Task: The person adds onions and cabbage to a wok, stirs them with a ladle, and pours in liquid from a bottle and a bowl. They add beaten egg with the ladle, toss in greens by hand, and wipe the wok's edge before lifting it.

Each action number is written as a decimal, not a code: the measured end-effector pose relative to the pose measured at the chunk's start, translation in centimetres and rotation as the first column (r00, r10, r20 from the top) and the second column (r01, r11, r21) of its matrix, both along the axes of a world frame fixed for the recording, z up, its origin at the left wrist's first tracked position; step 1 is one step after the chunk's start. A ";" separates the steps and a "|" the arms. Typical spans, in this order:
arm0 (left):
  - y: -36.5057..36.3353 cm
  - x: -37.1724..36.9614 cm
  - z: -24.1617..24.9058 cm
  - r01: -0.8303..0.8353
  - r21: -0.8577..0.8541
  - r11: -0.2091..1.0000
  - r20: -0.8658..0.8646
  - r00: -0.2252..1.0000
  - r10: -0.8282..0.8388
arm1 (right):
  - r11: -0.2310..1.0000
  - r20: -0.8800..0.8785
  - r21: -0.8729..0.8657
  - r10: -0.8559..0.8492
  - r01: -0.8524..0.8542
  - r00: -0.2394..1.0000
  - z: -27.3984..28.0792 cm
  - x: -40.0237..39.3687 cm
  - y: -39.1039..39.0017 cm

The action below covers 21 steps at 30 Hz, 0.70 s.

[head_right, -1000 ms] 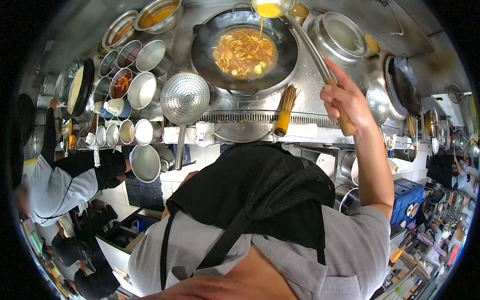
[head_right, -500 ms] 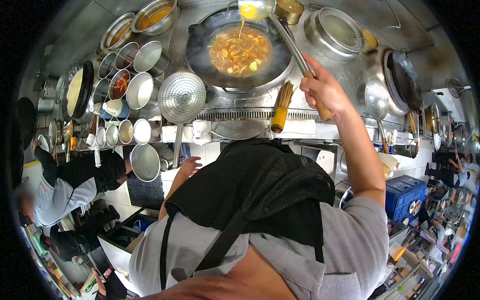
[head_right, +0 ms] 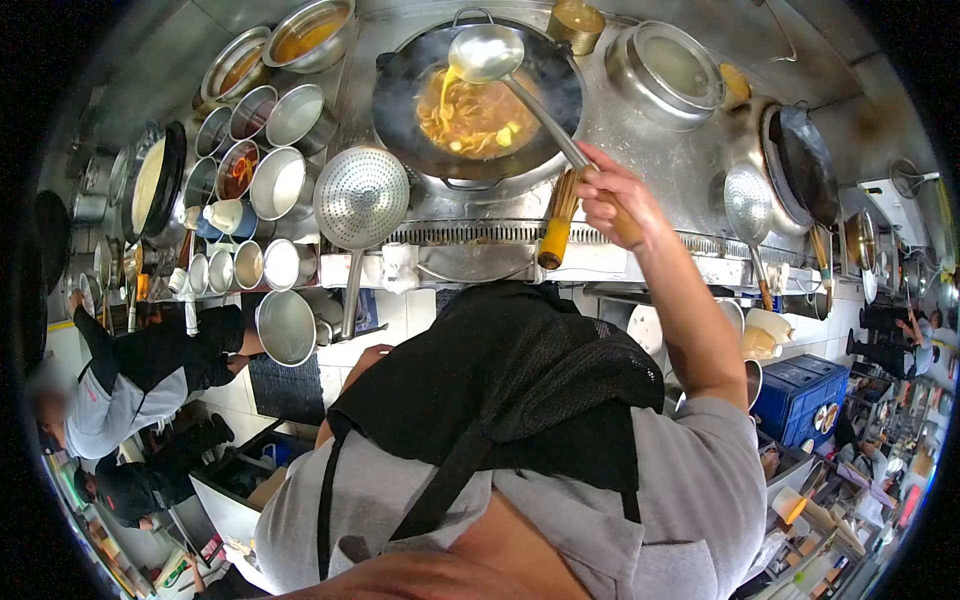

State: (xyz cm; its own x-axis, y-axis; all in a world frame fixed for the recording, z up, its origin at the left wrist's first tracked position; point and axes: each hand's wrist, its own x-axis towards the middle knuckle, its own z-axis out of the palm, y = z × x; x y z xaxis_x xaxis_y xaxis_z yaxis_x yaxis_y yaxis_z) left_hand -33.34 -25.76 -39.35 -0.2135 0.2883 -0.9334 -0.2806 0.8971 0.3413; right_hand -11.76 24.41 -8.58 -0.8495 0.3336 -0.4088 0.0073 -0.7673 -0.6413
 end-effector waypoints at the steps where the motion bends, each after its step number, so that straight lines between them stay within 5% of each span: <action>1: 0.2 -0.5 0.3 0.037 0.040 0.999 -0.046 0.998 -0.035 | 1.000 -0.003 0.003 -0.001 0.001 1.000 -0.2 -0.6 -0.5; 3: 0.5 -0.9 1.2 -0.004 0.109 0.994 -0.117 0.993 0.017 | 0.861 0.357 0.484 -0.028 -0.159 0.934 -0.6 -1.5 -1.8; 4: 0.4 -1.1 0.7 0.003 0.110 0.994 -0.125 0.992 0.011 | 0.861 0.350 0.486 -0.034 -0.150 0.936 -0.9 -1.1 -1.5; 6: 0.7 -1.4 0.0 -0.234 0.179 0.956 0.021 0.972 0.234 | 0.745 0.461 0.597 -0.017 -0.296 0.887 -1.7 0.8 -0.3; 7: 1.7 -0.7 1.5 -0.168 0.170 0.971 -0.057 0.982 0.180 | 0.785 0.424 0.567 -0.019 -0.250 0.905 -1.9 1.8 0.4; 8: -2.3 -0.9 -5.8 0.229 0.535 0.813 -0.301 0.951 -0.070 | 0.778 0.419 0.580 -0.032 -0.240 0.907 -1.8 2.0 1.4; 10: 0.4 0.9 -2.1 -0.333 0.217 0.917 0.084 0.943 0.323 | 0.817 0.304 0.568 -0.092 -0.102 0.948 -1.6 2.2 3.5; 12: 1.2 2.8 0.3 0.038 0.266 0.963 -0.191 0.981 0.015 | 0.798 0.271 0.601 -0.157 -0.040 0.950 -1.6 0.4 7.3; 13: 3.1 3.8 3.2 -0.093 0.133 0.987 -0.129 0.985 0.111 | 0.777 0.266 0.629 -0.174 -0.034 0.948 -2.0 -0.9 9.7; 14: 0.0 4.2 -1.6 0.222 0.457 0.862 -0.308 0.948 -0.080 | 0.654 0.283 0.753 -0.230 -0.067 0.931 -3.0 -2.5 12.3; 15: -0.2 5.1 -1.6 0.189 0.479 0.857 -0.307 0.951 -0.038 | 0.515 0.291 0.850 -0.287 -0.109 0.913 -4.7 -4.5 15.4; 16: 0.1 6.1 -1.5 0.152 0.498 0.853 -0.302 0.953 0.006 | 0.231 0.387 0.919 -0.381 -0.318 0.840 -8.3 -6.5 19.9; 17: 2.5 7.1 1.6 -0.184 0.226 0.957 -0.092 0.974 0.209 | -0.055 0.432 0.850 -0.497 -0.524 0.753 -11.1 -8.3 24.2; 20: 2.8 10.3 3.6 -0.126 0.287 0.950 -0.167 0.969 0.179 | -0.122 0.569 0.683 -0.528 -0.720 0.630 -11.5 -11.7 29.7; 21: 2.6 11.4 3.9 -0.134 0.274 0.952 -0.166 0.969 0.185 | 0.155 0.653 0.748 -0.348 -0.646 0.673 -10.5 -11.9 30.7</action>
